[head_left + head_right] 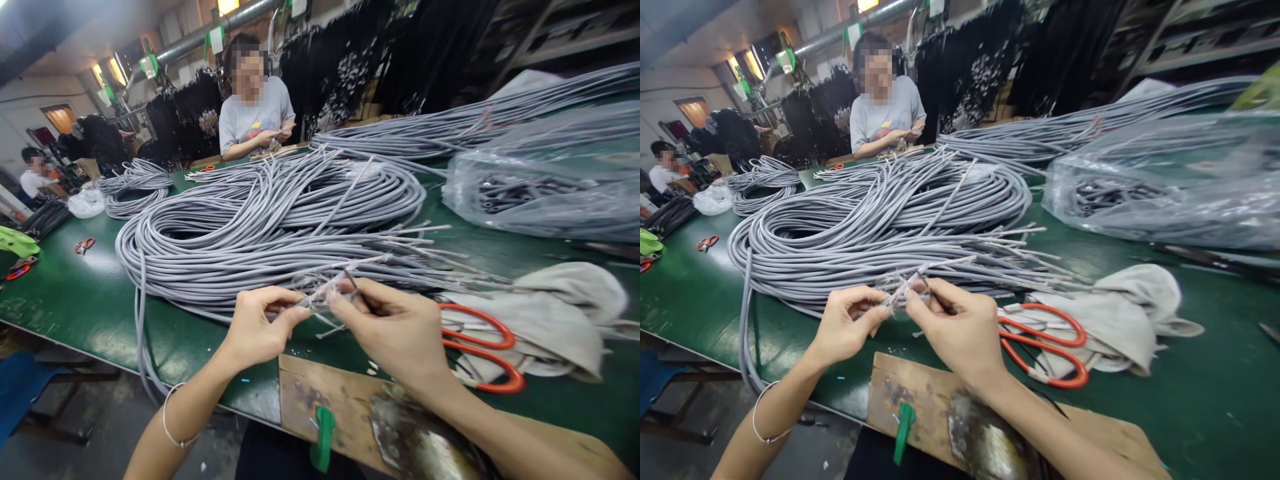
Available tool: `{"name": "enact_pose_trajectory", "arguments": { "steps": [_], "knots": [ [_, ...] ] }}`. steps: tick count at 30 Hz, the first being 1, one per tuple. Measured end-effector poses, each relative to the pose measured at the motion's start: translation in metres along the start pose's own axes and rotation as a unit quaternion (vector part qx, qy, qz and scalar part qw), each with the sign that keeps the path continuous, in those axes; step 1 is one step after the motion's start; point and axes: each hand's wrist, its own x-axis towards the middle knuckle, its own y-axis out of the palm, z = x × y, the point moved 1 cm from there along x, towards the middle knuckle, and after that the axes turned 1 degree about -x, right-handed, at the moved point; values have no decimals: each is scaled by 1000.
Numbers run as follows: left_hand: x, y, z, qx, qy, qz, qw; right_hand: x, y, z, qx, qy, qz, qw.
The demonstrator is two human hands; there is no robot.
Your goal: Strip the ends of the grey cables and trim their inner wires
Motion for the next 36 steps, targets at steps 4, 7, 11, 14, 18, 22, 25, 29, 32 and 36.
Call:
{"name": "enact_pose_trajectory", "arguments": {
  "steps": [4, 7, 11, 14, 18, 22, 25, 29, 32, 36],
  "knots": [
    [2, -7, -8, -56, 0, 60, 997, 5, 0, -8, 83, 102, -14, 991],
    [4, -9, -11, -92, -12, 51, 994, 8, -2, -14, 119, 141, -64, 981],
    [6, -8, -11, -126, -58, 5, 990, 9, -8, -10, 102, 123, -64, 985],
    [7, -7, -11, -144, -78, -35, 986, 4, -10, -2, 76, 88, 4, 993],
    [8, -3, -10, -142, -84, -82, 983, -5, -5, 2, 30, 22, 63, 997],
    [9, 0, -8, -140, -99, -75, 982, -10, 0, 2, -56, -81, 33, 995],
    [10, -3, -8, -161, -126, -57, 977, -11, 2, 3, -108, -198, -2, 974],
    [12, -10, -8, -196, -163, 8, 967, -12, 4, 2, -125, -286, 13, 950],
    [12, -13, -4, -210, -185, 25, 960, -17, 6, 1, -121, -329, 106, 931],
    [12, -14, 1, -206, -194, 25, 959, -24, 0, 6, -94, -379, 136, 910]
  ]
}}
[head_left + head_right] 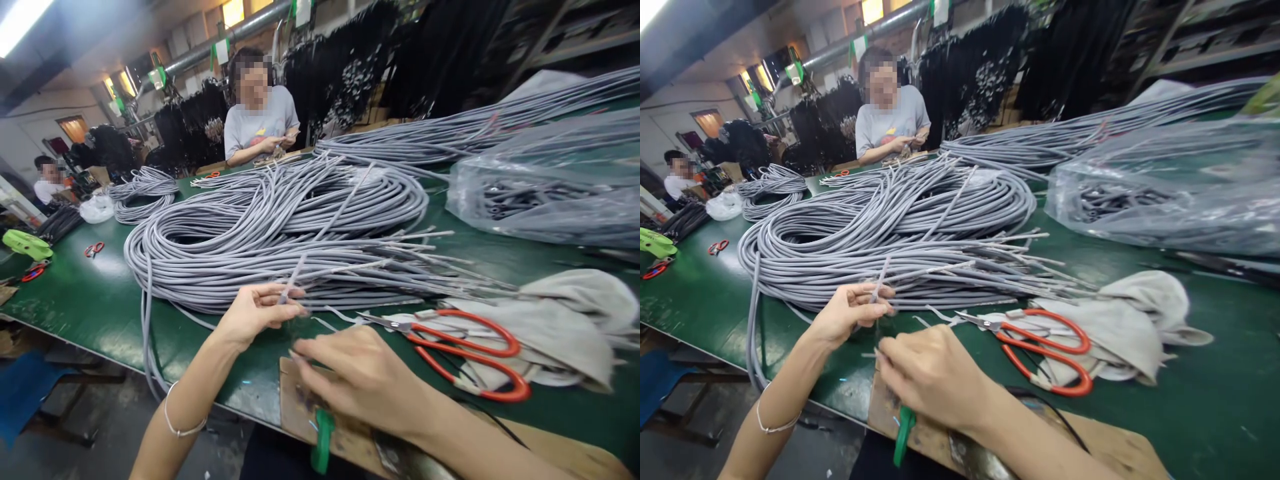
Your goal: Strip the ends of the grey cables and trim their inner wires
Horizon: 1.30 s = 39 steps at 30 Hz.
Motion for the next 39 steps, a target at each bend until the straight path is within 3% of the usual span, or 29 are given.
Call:
{"name": "enact_pose_trajectory", "arguments": {
  "steps": [2, 4, 6, 9, 11, 16, 23, 28, 32, 35, 39],
  "knots": [
    [0, 0, -1, 10, 1, -7, 1000, 0, -5, 1, -21, 41, -68, 997],
    [-1, 1, -2, 27, -5, -3, 1000, 2, -8, -4, -39, 151, -113, 981],
    [-2, 3, -2, 38, -14, 15, 999, 5, -5, -12, -8, 269, -95, 959],
    [-2, 4, 1, 52, -16, 36, 998, 9, 4, -23, 100, 370, -6, 923],
    [-1, 5, 4, 70, -7, 51, 996, 11, 8, -27, 146, 408, 24, 901],
    [1, 4, 7, 77, -5, 72, 994, 11, 7, -29, 157, 459, 8, 874],
    [0, 2, 5, 53, -14, 57, 997, 7, 13, -33, 293, 530, 72, 793],
    [3, 1, 8, 41, -35, 61, 997, 5, 10, -33, 255, 506, 33, 823],
    [5, 2, 6, -32, -21, 53, 998, 7, 8, -27, 250, 461, 60, 849],
    [5, 3, 5, -65, -10, 32, 997, 9, 8, -19, 237, 389, 89, 886],
    [4, 4, 2, -62, -26, 27, 997, 9, 4, -11, 185, 262, 67, 945]
  ]
}}
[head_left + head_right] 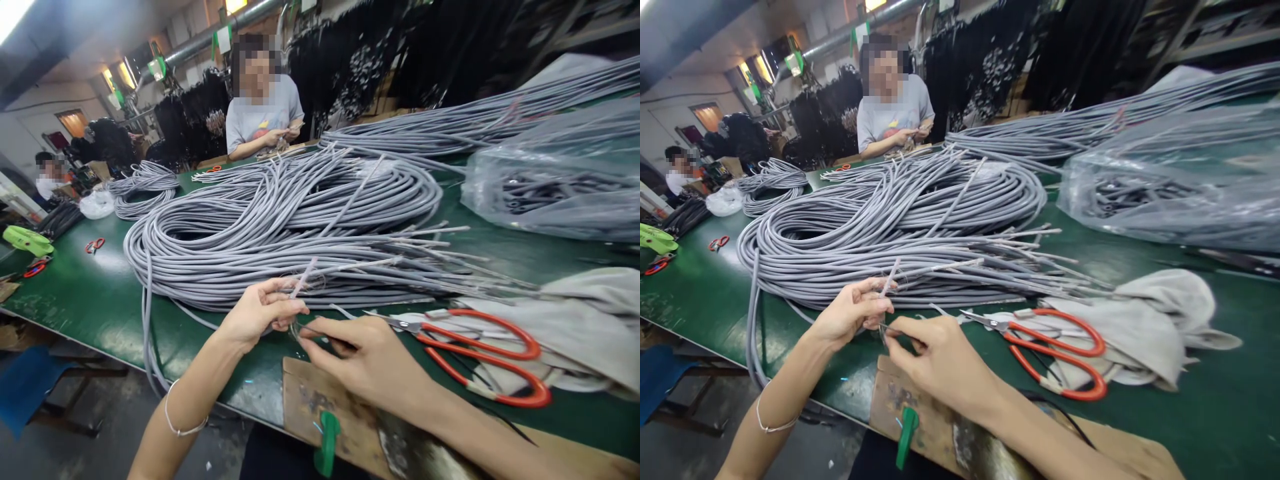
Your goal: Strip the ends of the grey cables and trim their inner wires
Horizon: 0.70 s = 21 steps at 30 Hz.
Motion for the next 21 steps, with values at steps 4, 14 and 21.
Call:
{"name": "enact_pose_trajectory", "arguments": {
  "steps": [4, 14, 21],
  "knots": [
    [-2, 3, -2, 1, 10, -12, 1000, -3, -6, -1, -36, 12, -106, 994],
    [-1, 4, 1, 2, -14, -5, 1000, -3, 0, -4, -67, -96, -82, 990],
    [-5, 1, -10, -35, -16, 19, 999, -15, 2, 3, -101, -246, 20, 964]
  ]
}}
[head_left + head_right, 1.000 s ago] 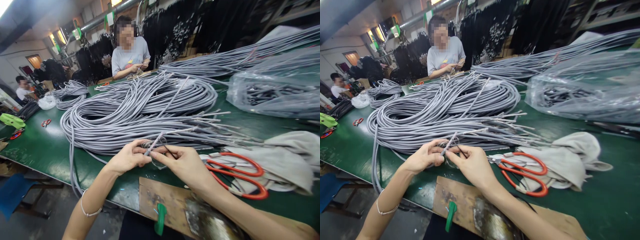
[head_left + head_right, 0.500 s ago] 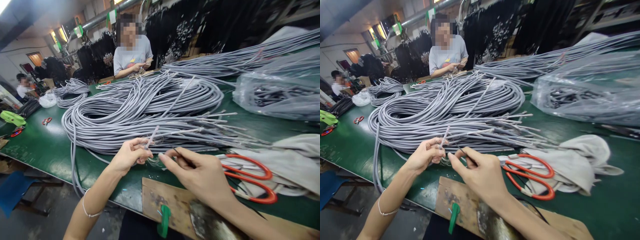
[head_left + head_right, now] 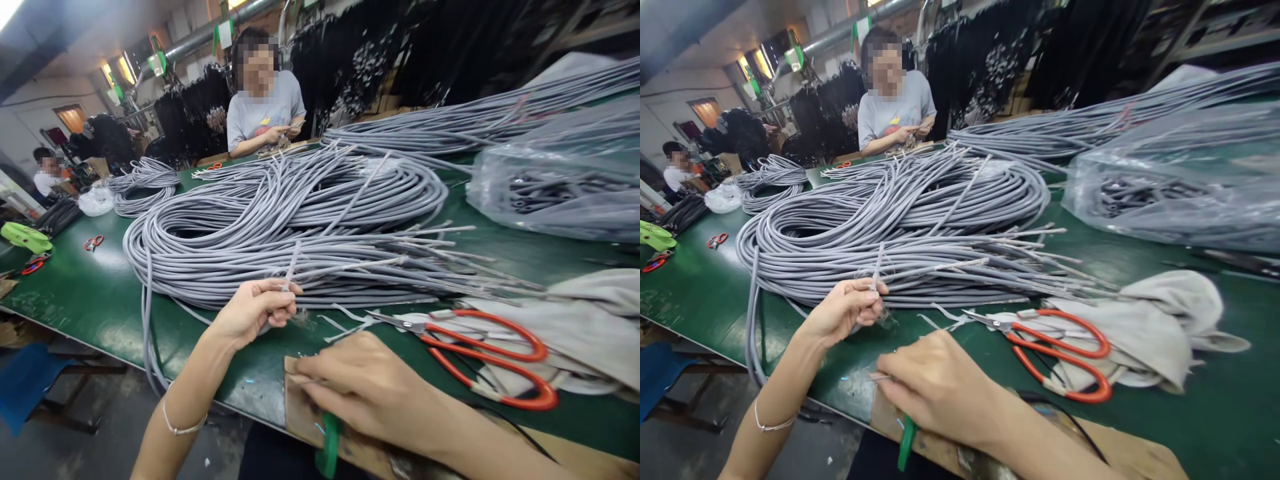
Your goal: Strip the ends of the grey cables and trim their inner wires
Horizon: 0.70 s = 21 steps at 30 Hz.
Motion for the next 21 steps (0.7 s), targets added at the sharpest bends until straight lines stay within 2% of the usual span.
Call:
{"name": "enact_pose_trajectory", "arguments": {
  "steps": [2, 3, 4, 5, 6, 8, 9, 11, 16, 19, 21],
  "knots": [
    [-1, 0, 1, 17, -9, 12, 1000, -1, -4, -2, -35, 92, -137, 986],
    [-1, 0, 2, 27, -14, 19, 999, 0, -6, -6, -40, 162, -193, 967],
    [-1, 0, 3, 34, -16, 26, 999, 1, -7, -10, -27, 236, -222, 945],
    [-1, 0, 5, 39, -16, 31, 999, 2, -6, -14, 9, 305, -221, 926],
    [-1, -1, 6, 43, -13, 36, 998, 5, -6, -19, 64, 361, -193, 910],
    [-1, -2, 8, 50, -7, 47, 998, 10, -3, -25, 178, 418, -109, 884],
    [-1, -2, 8, 56, -6, 54, 997, 12, -2, -27, 217, 426, -80, 875],
    [-1, -1, 9, 83, -6, 61, 995, 13, 0, -28, 247, 429, -69, 866],
    [-4, -1, 7, 204, 17, 54, 977, 11, -1, -24, 244, 423, -135, 862],
    [-7, -4, 4, 211, 35, 84, 973, 13, -1, -24, 286, 390, -143, 864],
    [-9, -6, 1, 199, 45, 110, 973, 14, 0, -26, 320, 388, -142, 852]
  ]
}}
